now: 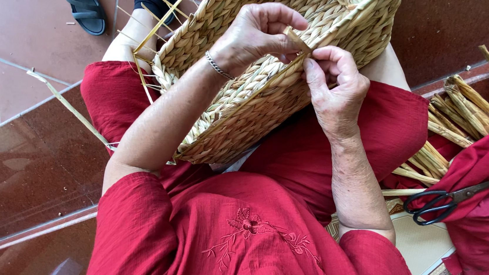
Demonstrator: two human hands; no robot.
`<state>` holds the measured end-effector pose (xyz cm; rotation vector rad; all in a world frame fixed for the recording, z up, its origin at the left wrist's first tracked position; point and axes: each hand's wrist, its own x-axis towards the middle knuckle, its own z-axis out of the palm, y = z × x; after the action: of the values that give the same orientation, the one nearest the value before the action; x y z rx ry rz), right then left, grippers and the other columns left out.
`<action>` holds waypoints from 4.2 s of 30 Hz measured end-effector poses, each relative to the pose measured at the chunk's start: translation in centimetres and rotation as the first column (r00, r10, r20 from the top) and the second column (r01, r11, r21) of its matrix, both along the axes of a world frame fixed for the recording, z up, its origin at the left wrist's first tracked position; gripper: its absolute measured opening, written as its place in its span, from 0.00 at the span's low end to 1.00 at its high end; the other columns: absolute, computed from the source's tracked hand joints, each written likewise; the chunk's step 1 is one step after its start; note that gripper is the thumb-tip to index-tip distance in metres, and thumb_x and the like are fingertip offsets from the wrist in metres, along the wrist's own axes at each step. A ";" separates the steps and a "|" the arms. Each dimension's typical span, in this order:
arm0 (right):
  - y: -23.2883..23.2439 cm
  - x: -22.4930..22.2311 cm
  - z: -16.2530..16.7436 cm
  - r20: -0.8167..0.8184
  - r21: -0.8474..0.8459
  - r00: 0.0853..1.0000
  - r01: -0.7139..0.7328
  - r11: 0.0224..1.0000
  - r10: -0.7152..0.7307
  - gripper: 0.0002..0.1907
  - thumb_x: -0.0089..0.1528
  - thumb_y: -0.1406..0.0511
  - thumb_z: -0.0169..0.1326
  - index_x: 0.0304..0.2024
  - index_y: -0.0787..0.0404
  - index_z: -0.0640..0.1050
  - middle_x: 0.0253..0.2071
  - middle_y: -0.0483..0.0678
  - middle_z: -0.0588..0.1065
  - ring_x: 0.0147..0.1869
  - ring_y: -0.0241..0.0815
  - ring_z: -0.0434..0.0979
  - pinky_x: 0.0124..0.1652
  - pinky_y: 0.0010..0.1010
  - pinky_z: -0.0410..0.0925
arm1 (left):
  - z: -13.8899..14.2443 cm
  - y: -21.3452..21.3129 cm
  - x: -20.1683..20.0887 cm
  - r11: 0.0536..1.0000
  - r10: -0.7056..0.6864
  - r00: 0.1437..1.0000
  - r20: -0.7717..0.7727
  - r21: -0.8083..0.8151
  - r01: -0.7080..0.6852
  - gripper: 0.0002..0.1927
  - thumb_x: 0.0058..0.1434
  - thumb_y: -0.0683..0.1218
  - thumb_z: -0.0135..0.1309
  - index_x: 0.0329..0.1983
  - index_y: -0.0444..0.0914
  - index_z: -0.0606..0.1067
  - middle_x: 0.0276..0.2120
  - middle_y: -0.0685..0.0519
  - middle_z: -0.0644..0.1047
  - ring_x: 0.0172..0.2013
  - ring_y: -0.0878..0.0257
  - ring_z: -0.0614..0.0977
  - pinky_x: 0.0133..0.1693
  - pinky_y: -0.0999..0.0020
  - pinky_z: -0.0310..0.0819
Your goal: The person sits on the floor with a woven water hyacinth basket on their lap and uses scissors to trim protruding straw ends and loose fibers from the basket's sides and rim. They then bend and tuck a flat strip of straw along the basket rim by hand, working around the edge.
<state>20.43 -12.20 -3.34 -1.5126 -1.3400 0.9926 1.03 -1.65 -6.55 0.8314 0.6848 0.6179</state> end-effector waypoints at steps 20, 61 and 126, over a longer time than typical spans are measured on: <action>0.3 0.3 0.3 0.096 0.058 0.995 -0.039 0.998 0.033 0.07 0.69 0.73 0.64 0.47 0.67 0.78 0.33 0.45 0.81 0.33 0.25 0.76 0.35 0.18 0.69 | -2.6 0.8 1.0 0.997 -0.070 0.996 -0.056 -0.032 0.068 0.16 0.58 0.35 0.66 0.49 0.31 0.78 0.36 0.50 0.83 0.33 0.68 0.84 0.35 0.73 0.83; -1.7 2.9 -1.0 -0.161 -0.274 0.962 -0.259 0.926 0.222 0.12 0.72 0.67 0.54 0.32 0.64 0.76 0.26 0.41 0.74 0.30 0.27 0.70 0.31 0.22 0.65 | 1.9 -5.3 0.1 0.602 0.316 0.883 -0.346 0.793 0.096 0.12 0.65 0.40 0.65 0.49 0.36 0.76 0.39 0.48 0.81 0.38 0.61 0.85 0.40 0.69 0.82; -0.5 -1.5 -1.2 -0.191 -0.105 0.982 -0.025 0.994 0.005 0.07 0.74 0.74 0.57 0.51 0.64 0.71 0.35 0.45 0.78 0.35 0.27 0.77 0.31 0.20 0.71 | -2.6 -2.0 -0.5 0.997 0.065 0.998 -0.015 -0.043 -0.065 0.13 0.61 0.36 0.66 0.46 0.34 0.75 0.36 0.52 0.82 0.35 0.68 0.84 0.36 0.73 0.83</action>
<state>18.93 -12.70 -4.56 -1.4470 -1.1802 1.2036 0.53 -3.62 -9.14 0.7756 0.7378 0.6541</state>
